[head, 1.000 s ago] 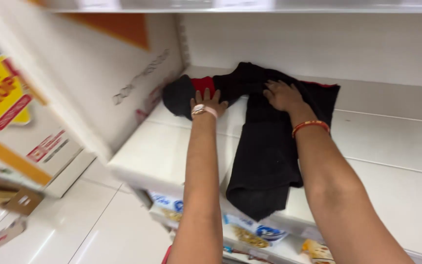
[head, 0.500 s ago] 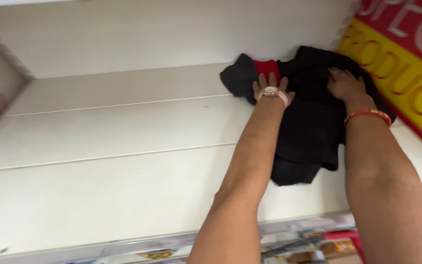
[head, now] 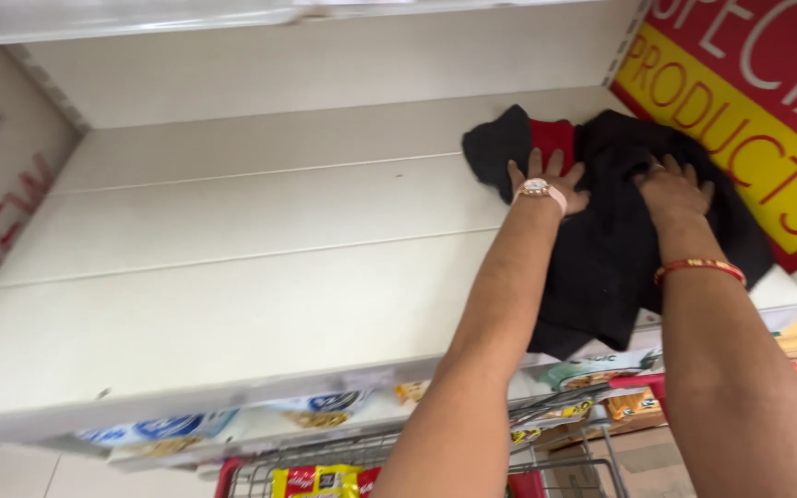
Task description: Stocking and arranging cereal and muesli bags on a store shelf from a shopping cart.
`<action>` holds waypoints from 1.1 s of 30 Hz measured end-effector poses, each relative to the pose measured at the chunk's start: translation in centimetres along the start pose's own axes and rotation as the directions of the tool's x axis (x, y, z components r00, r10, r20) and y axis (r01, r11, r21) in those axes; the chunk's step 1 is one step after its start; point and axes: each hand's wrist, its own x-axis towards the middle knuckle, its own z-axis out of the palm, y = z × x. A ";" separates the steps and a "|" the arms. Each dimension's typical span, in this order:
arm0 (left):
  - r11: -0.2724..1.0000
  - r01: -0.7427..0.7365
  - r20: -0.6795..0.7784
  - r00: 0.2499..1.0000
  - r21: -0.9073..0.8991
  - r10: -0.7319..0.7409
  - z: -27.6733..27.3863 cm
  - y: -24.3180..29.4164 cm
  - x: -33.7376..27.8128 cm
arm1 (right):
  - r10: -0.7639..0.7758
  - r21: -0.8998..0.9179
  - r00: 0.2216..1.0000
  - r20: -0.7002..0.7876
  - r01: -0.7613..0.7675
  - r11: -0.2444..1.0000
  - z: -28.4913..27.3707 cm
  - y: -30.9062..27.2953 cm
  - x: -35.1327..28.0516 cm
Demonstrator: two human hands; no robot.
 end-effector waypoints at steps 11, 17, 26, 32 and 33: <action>0.977 0.199 -0.019 0.979 -0.071 -0.201 -2.8 -15.0 -14.8 | -0.150 0.000 0.988 0.028 0.151 0.989 -1.3 -18.2 -12.0; 0.880 0.469 -0.121 0.872 -0.072 -0.474 -4.8 -33.4 -28.1 | -0.448 0.054 0.892 0.066 0.445 0.894 -1.5 -39.5 -21.7; 0.681 0.714 -0.154 0.663 -0.165 -0.733 -4.6 -49.1 -49.1 | -0.766 0.231 0.641 0.041 0.740 0.631 -1.9 -62.4 -38.1; 0.725 0.683 -0.179 0.704 -0.094 -0.687 -3.8 -46.4 -52.5 | -0.886 0.217 0.460 0.059 0.860 0.461 -1.7 -62.0 -40.1; 0.731 0.677 -0.140 0.718 -0.089 -0.682 -3.8 -45.7 -53.1 | -0.924 0.252 0.382 0.011 0.893 0.372 -1.4 -61.2 -39.9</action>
